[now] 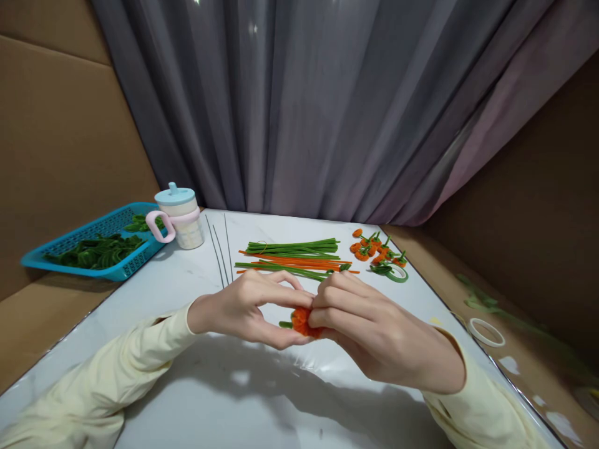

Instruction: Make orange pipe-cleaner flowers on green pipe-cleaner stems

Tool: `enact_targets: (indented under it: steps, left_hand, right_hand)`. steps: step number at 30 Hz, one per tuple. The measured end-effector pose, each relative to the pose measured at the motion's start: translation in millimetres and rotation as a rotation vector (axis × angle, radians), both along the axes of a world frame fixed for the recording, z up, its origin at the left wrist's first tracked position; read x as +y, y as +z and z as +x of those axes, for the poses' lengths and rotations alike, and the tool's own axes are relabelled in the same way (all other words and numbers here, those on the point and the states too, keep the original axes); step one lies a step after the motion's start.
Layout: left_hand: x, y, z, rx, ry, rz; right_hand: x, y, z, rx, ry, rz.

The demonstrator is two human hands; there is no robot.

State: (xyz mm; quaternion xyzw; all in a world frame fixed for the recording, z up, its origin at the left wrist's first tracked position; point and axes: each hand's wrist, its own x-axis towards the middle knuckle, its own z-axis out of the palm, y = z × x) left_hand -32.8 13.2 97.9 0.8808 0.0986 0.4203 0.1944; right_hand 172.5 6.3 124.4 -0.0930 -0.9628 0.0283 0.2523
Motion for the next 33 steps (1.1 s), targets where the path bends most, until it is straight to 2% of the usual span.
enact_targets:
  steps: [7,18,26,33]
  left_hand:
    - [0.9,-1.4,-0.7,-0.011,0.002,0.026]
    - [0.0,0.0,-1.2,-0.028,0.015,-0.001]
    - [1.8,-2.3,-1.9,-0.041,-0.011,-0.011]
    - [1.3,-1.4,-2.7,-0.022,0.002,-0.042]
  right_hand:
    - [-0.2,1.0,0.6,-0.042,-0.017,0.021]
    - [0.6,2.3,0.0,0.013,0.018,-0.022]
    - [1.9,0.6,1.0,-0.053,-0.015,0.054]
    - [0.7,-0.4,-2.2,-0.026,-0.014,0.100]
